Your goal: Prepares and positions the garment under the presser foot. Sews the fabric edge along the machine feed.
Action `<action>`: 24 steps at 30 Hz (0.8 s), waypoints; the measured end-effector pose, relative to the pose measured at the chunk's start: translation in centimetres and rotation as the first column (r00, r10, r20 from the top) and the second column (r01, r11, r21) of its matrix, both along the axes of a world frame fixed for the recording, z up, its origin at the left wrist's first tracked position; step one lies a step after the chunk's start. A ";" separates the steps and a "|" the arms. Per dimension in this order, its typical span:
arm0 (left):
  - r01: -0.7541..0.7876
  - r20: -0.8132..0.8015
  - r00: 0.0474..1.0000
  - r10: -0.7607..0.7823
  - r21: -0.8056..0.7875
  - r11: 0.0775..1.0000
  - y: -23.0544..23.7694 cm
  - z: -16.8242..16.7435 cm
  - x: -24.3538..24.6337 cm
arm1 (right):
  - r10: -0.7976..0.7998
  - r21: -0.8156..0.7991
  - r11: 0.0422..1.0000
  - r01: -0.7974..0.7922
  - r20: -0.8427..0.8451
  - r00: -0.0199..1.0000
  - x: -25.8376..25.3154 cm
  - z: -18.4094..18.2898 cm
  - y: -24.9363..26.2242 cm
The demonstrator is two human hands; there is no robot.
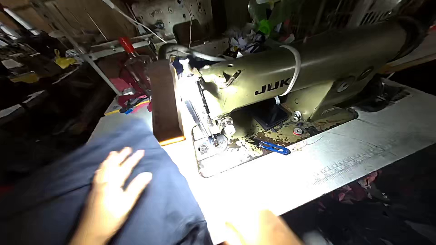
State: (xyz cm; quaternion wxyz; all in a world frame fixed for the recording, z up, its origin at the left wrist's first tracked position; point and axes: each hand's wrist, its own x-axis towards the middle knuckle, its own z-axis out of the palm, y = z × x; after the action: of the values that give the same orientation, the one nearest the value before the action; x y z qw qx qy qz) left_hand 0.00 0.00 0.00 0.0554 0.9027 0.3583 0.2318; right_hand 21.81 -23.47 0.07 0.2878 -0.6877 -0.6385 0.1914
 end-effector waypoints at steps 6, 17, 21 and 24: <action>-0.135 -0.387 0.918 0.083 -0.110 0.985 1.7 -5.0 5.1 | -0.341 0.250 0.906 0.342 -0.047 0.939 4.9 -4.8 -0.4; -0.187 -0.408 0.908 0.094 -0.196 0.963 5.2 -4.0 8.6 | 0.168 0.320 0.937 -0.143 -0.053 0.984 3.8 -6.5 0.4; -0.031 -0.036 0.999 0.029 -0.042 0.999 4.4 -5.0 8.0 | 0.109 0.356 0.933 -0.046 -0.159 0.981 8.1 -7.0 -1.6; 0.105 0.215 0.971 -0.104 0.007 0.994 -2.9 -3.3 8.1 | -0.065 0.391 0.898 0.203 -0.338 0.939 8.3 -6.5 -0.7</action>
State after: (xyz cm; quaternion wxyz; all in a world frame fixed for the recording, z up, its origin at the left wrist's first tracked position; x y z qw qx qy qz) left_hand 8.09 -2.87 -3.30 0.1080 0.8899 0.3025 0.3241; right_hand 30.08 -24.13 -6.41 0.5400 -0.6128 -0.5605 0.1367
